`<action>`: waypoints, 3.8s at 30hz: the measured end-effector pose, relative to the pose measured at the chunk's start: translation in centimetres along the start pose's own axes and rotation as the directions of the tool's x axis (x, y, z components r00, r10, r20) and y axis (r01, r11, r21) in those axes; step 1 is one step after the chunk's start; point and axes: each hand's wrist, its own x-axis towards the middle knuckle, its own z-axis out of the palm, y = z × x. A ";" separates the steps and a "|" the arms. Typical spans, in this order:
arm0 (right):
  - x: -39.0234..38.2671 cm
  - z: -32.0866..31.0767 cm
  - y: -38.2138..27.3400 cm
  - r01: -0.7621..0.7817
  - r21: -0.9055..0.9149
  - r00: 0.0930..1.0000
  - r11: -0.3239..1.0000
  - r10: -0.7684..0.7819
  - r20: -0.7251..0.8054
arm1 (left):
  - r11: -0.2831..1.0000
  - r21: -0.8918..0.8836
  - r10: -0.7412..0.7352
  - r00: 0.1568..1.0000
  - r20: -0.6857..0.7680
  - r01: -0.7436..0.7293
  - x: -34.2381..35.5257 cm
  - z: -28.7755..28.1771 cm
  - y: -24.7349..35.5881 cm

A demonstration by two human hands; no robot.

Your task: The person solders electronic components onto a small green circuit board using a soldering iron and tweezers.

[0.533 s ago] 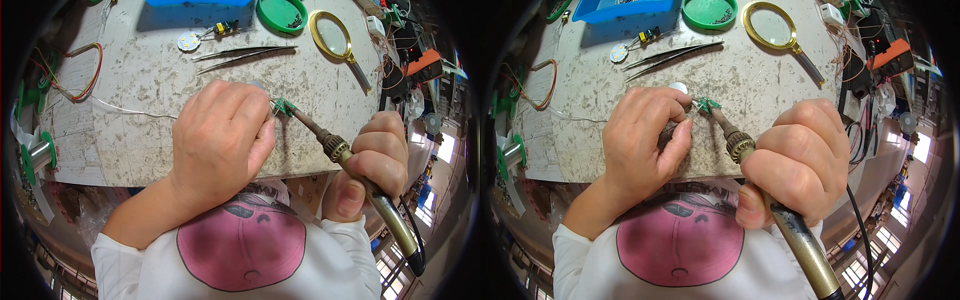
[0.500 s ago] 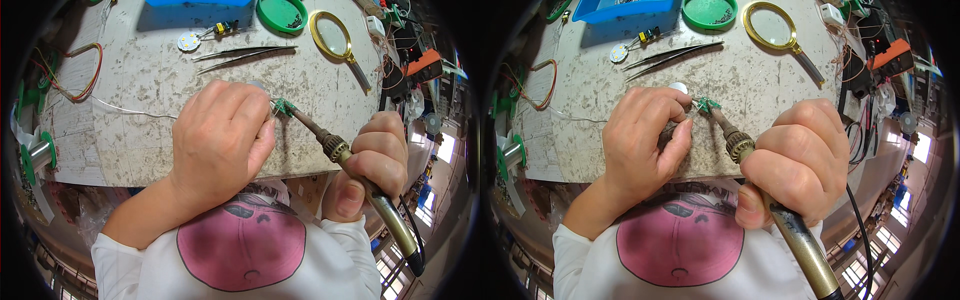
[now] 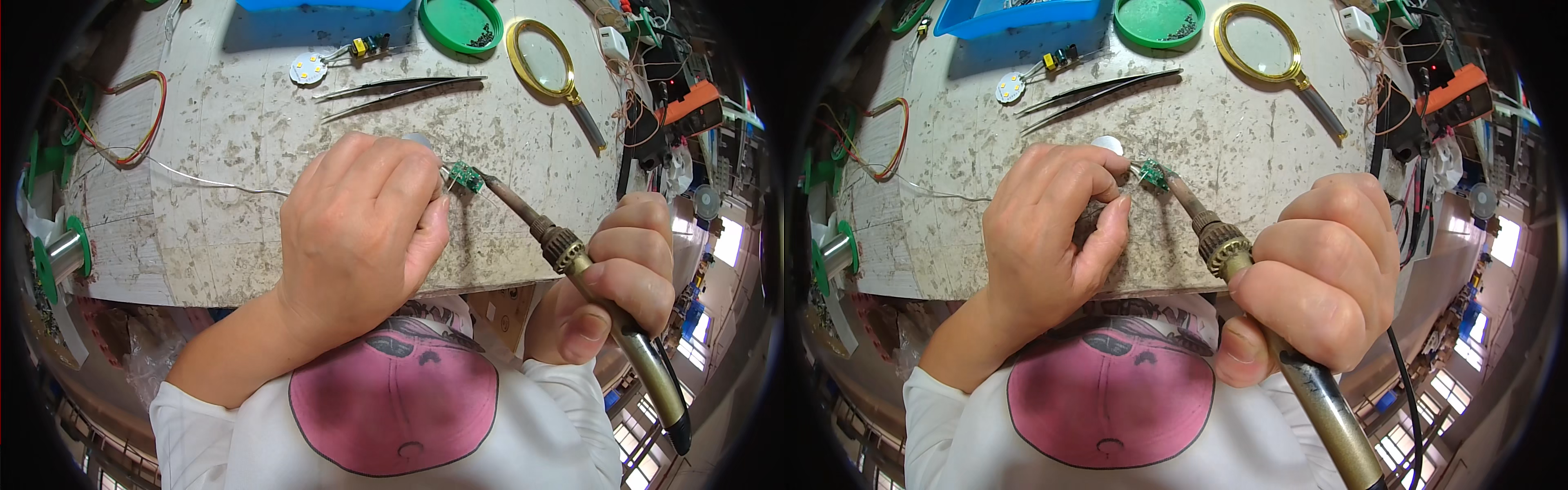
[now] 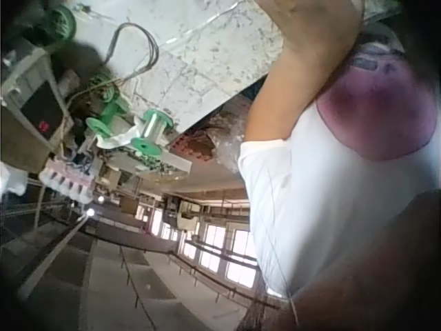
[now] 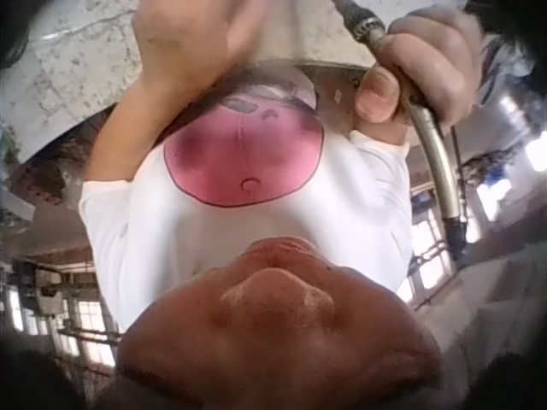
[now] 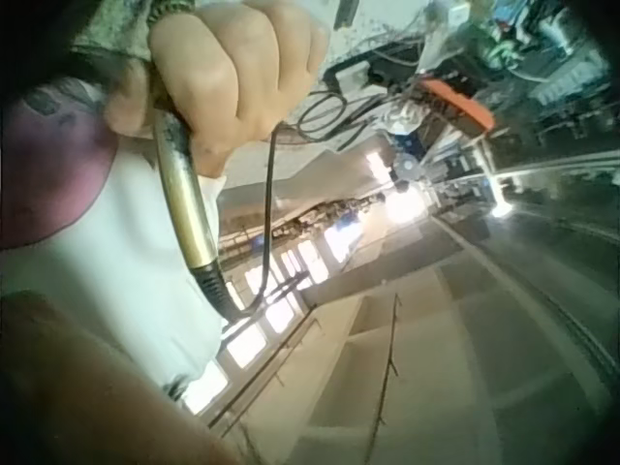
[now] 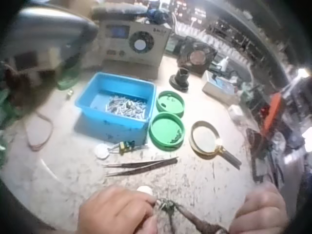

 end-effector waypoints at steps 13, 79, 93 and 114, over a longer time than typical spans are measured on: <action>-2.1 1.5 0.5 -0.073 0.048 0.973 0.996 0.082 -0.214 | 1.000 0.002 -0.007 1.000 0.014 0.007 0.0 -0.1 0.1; -16.6 -9.9 7.5 -0.653 0.512 0.080 0.559 0.723 -0.687 | 0.998 0.038 -0.044 0.999 0.016 0.043 0.3 -1.4 1.4; -12.5 -3.8 2.6 -0.506 0.073 0.651 0.860 0.435 -0.622 | 0.846 0.533 -0.030 0.998 0.052 -0.003 4.7 -0.7 0.1; -10.5 -1.4 2.5 -0.340 0.235 0.795 0.911 0.412 -0.446 | 0.947 -0.176 -0.283 0.957 -0.069 0.267 2.9 -2.3 -1.4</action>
